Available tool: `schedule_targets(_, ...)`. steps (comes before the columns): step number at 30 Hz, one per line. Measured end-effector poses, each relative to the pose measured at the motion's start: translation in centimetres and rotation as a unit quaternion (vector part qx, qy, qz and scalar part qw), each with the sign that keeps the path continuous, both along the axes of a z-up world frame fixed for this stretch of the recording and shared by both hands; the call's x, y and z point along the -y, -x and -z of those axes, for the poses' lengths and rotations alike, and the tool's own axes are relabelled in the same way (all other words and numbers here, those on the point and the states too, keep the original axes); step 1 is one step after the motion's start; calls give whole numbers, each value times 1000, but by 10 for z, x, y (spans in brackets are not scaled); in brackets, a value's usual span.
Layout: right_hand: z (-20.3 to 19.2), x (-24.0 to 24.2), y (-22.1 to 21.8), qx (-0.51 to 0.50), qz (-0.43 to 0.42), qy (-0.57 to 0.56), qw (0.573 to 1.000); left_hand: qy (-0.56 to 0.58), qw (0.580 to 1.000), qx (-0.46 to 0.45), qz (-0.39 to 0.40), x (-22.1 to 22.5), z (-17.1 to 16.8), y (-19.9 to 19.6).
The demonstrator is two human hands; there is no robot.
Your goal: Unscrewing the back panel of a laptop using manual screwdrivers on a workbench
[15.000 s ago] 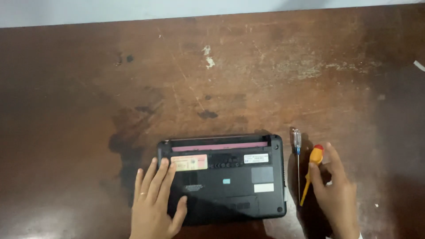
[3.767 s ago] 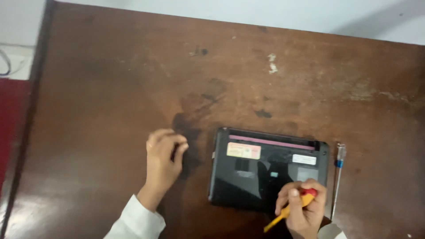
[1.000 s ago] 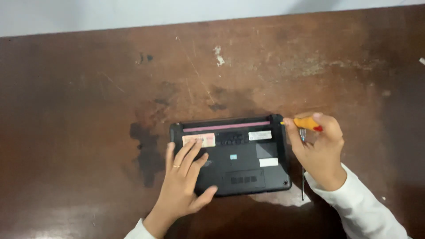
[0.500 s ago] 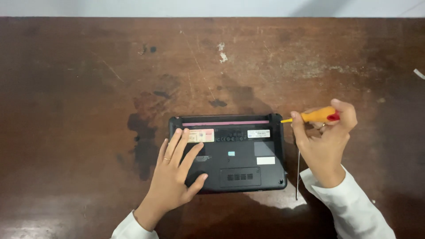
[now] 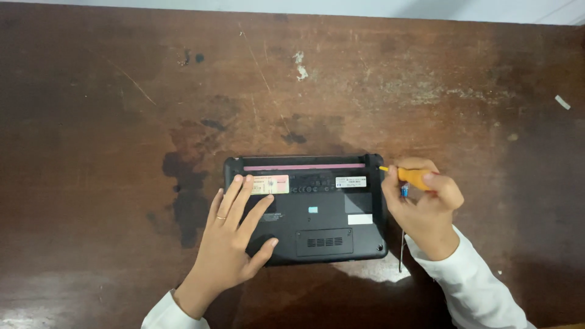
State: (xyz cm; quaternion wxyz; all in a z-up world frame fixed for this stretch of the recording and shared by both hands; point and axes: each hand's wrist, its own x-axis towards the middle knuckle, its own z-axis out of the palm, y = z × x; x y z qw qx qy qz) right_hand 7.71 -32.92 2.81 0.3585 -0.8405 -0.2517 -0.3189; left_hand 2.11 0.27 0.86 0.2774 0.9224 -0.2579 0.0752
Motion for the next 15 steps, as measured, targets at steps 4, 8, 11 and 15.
schedule_targets(4,-6,-4,-2,-24,22,-17,999,10,1000,-6,-15,0,1,-2)
schedule_targets(8,-14,-9,-3,-48,60,-37,996,32,999,-21,-2,-5,1,-5)
schedule_targets(11,-15,-11,1,-83,104,-59,989,51,998,-22,9,-10,6,-7)
schedule_targets(15,-18,-10,1,-84,86,-60,991,64,997,-33,17,-13,7,-9)
